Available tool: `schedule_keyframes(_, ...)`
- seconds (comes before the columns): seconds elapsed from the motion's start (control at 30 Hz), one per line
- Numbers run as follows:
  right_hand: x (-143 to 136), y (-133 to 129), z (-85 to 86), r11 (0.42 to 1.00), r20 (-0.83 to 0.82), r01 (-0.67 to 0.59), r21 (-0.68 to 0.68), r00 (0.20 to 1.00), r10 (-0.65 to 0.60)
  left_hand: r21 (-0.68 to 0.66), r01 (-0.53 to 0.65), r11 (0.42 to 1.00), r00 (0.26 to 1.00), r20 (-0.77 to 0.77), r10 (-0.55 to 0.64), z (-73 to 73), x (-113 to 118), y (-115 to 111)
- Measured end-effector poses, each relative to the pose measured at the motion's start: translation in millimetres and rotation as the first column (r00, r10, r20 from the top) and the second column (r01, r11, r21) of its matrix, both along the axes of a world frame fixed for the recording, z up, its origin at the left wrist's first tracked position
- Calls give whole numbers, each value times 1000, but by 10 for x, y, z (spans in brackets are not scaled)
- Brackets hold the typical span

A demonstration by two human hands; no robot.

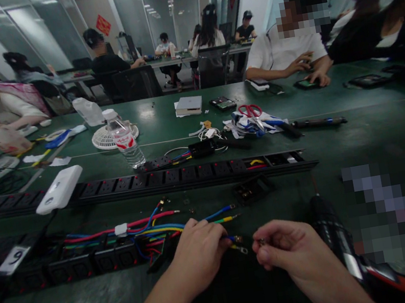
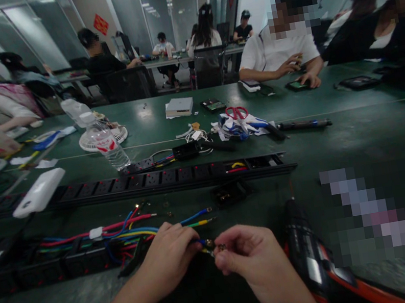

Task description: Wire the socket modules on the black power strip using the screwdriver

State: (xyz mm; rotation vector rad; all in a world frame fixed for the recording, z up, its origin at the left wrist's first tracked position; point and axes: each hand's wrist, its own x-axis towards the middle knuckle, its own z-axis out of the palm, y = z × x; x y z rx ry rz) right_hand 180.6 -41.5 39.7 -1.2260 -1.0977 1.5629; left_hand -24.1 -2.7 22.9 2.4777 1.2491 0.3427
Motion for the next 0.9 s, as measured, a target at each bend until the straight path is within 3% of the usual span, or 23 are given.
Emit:
schedule_keyframes(0.1,-1,-5,-11,1000,-24,-18,-13,1000,18,-16,1,1000,1000,9,0,23,-10,-21)
schedule_keyframes(0.2,-9,-1,16,1000,-10,3,-5,1000,-3,-23,-56,998,992,116,59,37,-32,-17)
schedule_keyframes(0.3,-22,7,52,998,38,54,35,998,-56,73,-223,972,960,187,207,28,-90,62)
schedule_keyframes(0.37,-27,5,53,996,61,73,56,995,-77,160,-351,922,932,150,329,8,-154,149)
schedule_keyframes(0.43,-28,-4,35,995,67,73,73,995,-78,190,-407,893,913,89,398,-13,-222,239)
schedule_keyframes(0.73,-2,-37,7,994,86,35,106,995,-44,77,-412,908,900,-120,418,-26,-245,457)
schedule_keyframes(0.83,0,-36,22,993,105,1,118,994,-13,61,-418,906,902,-89,422,-31,-237,469)
schedule_keyframes(0.9,-6,-29,33,992,107,-5,128,994,-9,65,-425,903,905,27,424,-28,-244,448)
